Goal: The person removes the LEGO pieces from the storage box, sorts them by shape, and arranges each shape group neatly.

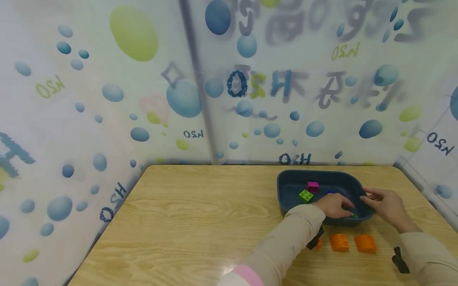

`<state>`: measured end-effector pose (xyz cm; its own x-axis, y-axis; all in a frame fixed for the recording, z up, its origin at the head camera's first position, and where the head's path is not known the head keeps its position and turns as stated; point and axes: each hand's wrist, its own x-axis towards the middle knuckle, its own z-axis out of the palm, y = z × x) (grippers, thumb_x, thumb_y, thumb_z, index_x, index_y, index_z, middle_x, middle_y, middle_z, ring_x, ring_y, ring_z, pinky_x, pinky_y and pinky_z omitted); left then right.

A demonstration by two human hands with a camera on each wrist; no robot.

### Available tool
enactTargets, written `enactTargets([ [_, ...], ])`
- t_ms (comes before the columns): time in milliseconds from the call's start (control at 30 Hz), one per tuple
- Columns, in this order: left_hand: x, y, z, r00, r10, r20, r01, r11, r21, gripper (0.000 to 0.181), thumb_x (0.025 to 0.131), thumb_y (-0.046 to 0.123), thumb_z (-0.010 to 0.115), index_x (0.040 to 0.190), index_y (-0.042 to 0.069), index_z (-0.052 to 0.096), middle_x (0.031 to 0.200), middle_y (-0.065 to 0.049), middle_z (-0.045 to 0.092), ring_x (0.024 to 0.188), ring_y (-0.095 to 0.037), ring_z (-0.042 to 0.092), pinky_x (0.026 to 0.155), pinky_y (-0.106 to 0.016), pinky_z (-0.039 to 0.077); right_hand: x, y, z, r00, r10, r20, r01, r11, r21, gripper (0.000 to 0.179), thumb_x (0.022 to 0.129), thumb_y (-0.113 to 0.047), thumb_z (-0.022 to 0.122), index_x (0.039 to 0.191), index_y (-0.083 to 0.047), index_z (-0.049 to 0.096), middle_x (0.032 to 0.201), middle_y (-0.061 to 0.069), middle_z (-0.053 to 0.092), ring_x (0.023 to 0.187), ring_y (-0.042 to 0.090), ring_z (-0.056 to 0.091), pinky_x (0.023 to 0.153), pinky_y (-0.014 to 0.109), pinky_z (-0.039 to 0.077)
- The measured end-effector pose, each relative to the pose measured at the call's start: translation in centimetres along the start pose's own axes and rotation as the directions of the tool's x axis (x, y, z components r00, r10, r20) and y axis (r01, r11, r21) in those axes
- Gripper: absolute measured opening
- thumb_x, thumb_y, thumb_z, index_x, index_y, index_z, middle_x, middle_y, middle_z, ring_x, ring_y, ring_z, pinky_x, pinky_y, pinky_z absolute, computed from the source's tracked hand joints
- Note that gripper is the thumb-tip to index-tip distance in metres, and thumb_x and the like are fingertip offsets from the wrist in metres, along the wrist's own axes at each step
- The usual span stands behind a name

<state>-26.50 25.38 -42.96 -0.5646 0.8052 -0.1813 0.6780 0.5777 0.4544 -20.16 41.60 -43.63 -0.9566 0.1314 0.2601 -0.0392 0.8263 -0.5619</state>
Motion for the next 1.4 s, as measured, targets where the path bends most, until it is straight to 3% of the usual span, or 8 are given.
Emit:
enactTargets([
  [300, -0.02, 0.08, -0.37, 1.000, 0.015, 0.007, -0.015, 0.999, 0.035, 0.032, 0.081, 0.017, 0.065, 0.111, 0.026, 0.063, 0.098, 0.018, 0.061, 0.083, 0.012, 0.049, 0.070, -0.003, 0.033, -0.02, 0.05, 0.02, 0.999, -0.022, -0.025, 0.022, 1.000, 0.007, 0.037, 0.083, -0.014, 0.061, 0.105, 0.016, 0.056, 0.077, 0.021, 0.062, 0.056, 0.001, 0.051, 0.045, 0.023, 0.042],
  [533, -0.13, -0.05, -0.47, 0.999, -0.023, 0.023, 0.023, 1.000, 0.018, 0.029, 0.081, 0.016, 0.065, 0.108, 0.026, 0.065, 0.093, 0.017, 0.063, 0.078, 0.011, 0.050, 0.070, -0.004, 0.035, -0.05, 0.05, -0.01, 1.000, -0.010, -0.019, 0.010, 1.000, 0.021, 0.038, 0.083, -0.014, 0.061, 0.106, 0.016, 0.055, 0.076, 0.021, 0.063, 0.057, 0.007, 0.053, 0.045, 0.024, 0.042],
  [733, -0.04, -0.23, -0.48, 0.998, 0.024, 0.051, -0.027, 0.997, 0.069, 0.033, 0.082, 0.017, 0.064, 0.112, 0.028, 0.062, 0.106, 0.020, 0.058, 0.094, 0.011, 0.046, 0.079, -0.004, 0.032, -0.10, 0.03, 0.19, 1.000, 0.003, -0.012, -0.003, 1.000, 0.018, 0.038, 0.083, -0.014, 0.062, 0.105, 0.016, 0.055, 0.076, 0.022, 0.062, 0.058, 0.014, 0.055, 0.045, 0.024, 0.043],
  [867, 0.09, -0.14, -0.54, 0.998, 0.030, 0.059, -0.034, 0.997, 0.075, 0.030, 0.082, 0.016, 0.064, 0.110, 0.028, 0.064, 0.103, 0.020, 0.059, 0.092, 0.011, 0.047, 0.084, -0.006, 0.029, -0.10, 0.06, 0.14, 1.000, -0.005, -0.029, 0.006, 1.000, 0.022, 0.037, 0.082, -0.012, 0.062, 0.105, 0.016, 0.055, 0.076, 0.022, 0.062, 0.057, 0.010, 0.054, 0.045, 0.024, 0.042],
  [1067, 0.01, 0.18, -0.66, 0.998, -0.002, 0.067, -0.002, 0.998, 0.055, 0.026, 0.082, 0.014, 0.064, 0.104, 0.027, 0.066, 0.092, 0.018, 0.062, 0.079, 0.011, 0.049, 0.079, -0.005, 0.032, -0.07, 0.05, 0.09, 0.999, -0.020, -0.046, 0.022, 0.999, 0.026, 0.036, 0.082, -0.011, 0.063, 0.104, 0.016, 0.056, 0.076, 0.022, 0.062, 0.054, -0.003, 0.048, 0.044, 0.023, 0.042],
  [1400, -0.05, -0.48, -0.97, 0.997, 0.008, 0.080, -0.012, 0.998, 0.060, 0.022, 0.082, 0.013, 0.063, 0.100, 0.026, 0.067, 0.095, 0.017, 0.061, 0.083, 0.009, 0.049, 0.073, -0.006, 0.036, -0.18, -0.04, 0.03, 1.000, -0.003, -0.024, 0.005, 0.999, 0.051, 0.038, 0.083, -0.012, 0.061, 0.107, 0.016, 0.054, 0.077, 0.022, 0.062, 0.053, 0.001, 0.050, 0.044, 0.025, 0.043],
])
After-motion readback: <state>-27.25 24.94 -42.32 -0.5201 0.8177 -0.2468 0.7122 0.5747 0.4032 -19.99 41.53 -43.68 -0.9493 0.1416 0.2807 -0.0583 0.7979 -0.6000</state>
